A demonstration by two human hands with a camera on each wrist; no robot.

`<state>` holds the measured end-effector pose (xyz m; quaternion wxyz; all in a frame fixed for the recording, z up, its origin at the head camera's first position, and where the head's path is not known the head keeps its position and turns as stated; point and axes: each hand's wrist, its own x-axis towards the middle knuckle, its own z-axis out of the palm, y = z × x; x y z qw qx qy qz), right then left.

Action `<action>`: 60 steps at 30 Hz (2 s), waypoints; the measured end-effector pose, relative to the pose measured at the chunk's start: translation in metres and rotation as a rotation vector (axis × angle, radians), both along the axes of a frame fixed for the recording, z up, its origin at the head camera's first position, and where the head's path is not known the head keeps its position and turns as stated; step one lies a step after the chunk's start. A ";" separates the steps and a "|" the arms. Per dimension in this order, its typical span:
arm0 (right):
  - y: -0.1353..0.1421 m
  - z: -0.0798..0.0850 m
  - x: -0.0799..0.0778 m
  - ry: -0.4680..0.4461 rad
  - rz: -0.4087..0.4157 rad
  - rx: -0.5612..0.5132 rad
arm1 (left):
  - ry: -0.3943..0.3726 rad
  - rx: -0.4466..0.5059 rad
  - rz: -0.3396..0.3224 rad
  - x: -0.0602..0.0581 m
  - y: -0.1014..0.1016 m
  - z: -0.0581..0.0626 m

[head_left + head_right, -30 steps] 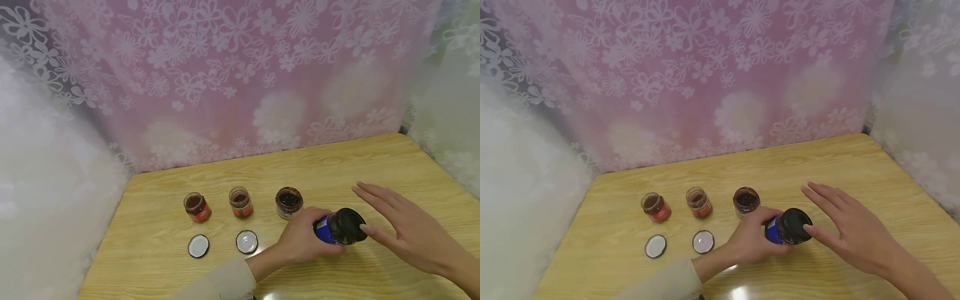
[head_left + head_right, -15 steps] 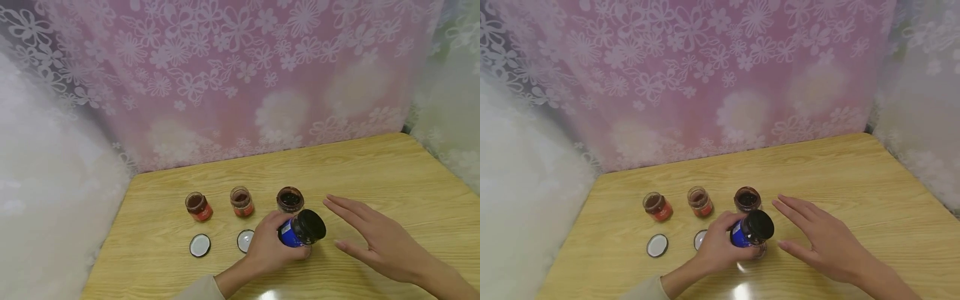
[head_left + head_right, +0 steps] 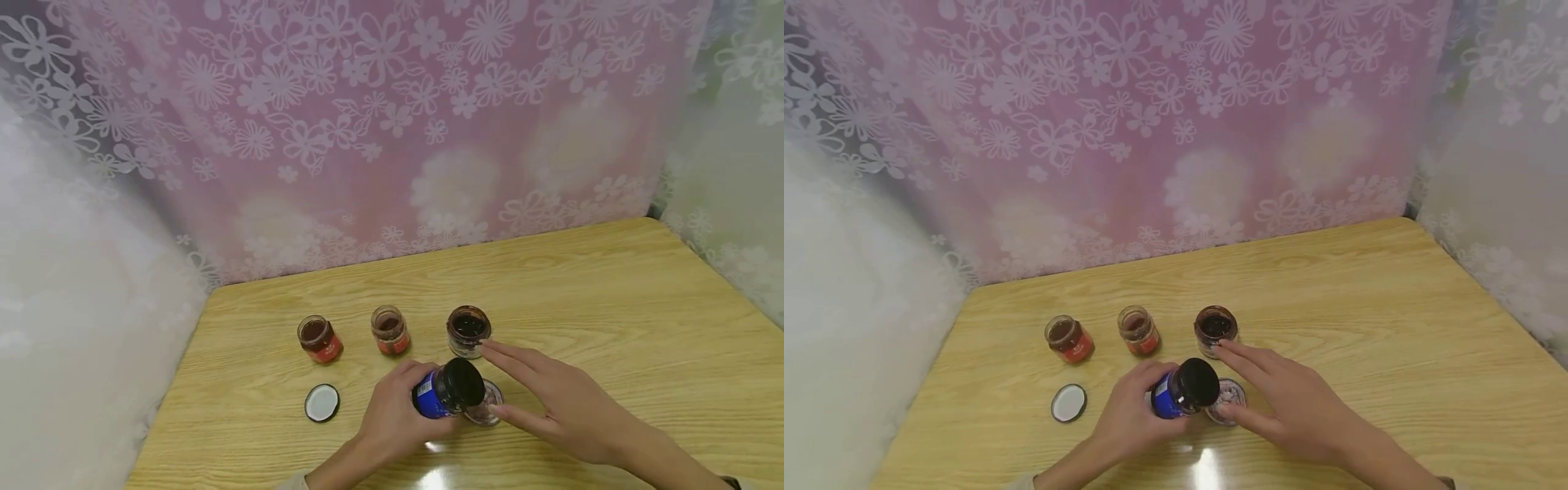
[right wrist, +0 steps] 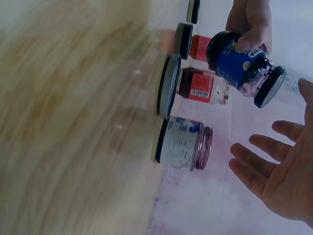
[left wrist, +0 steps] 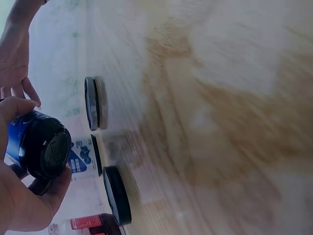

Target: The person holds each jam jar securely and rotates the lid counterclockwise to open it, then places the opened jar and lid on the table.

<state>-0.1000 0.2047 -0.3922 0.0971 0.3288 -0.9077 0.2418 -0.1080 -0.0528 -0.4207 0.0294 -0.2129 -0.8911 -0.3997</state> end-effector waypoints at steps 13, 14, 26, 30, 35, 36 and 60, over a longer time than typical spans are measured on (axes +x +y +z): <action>-0.044 -0.007 -0.002 -0.128 -0.033 -0.021 | 0.002 -0.107 0.059 0.009 -0.024 -0.002; -0.047 -0.008 -0.001 -0.135 -0.042 -0.017 | 0.015 -0.122 0.060 0.010 -0.025 -0.001; -0.074 -0.002 0.005 -0.114 -0.051 0.029 | 0.129 -0.247 0.063 0.022 -0.032 0.002; -0.077 0.001 0.005 -0.183 -0.030 0.056 | 0.109 -0.236 0.055 0.024 -0.035 0.001; -0.079 0.002 0.004 -0.214 0.044 0.069 | 0.027 -0.211 0.025 0.024 -0.040 0.002; -0.078 0.003 0.004 -0.201 0.070 0.071 | 0.006 -0.204 0.014 0.024 -0.041 0.002; -0.064 0.011 -0.001 -0.066 0.393 0.102 | -0.153 -0.143 -0.085 0.028 -0.042 0.005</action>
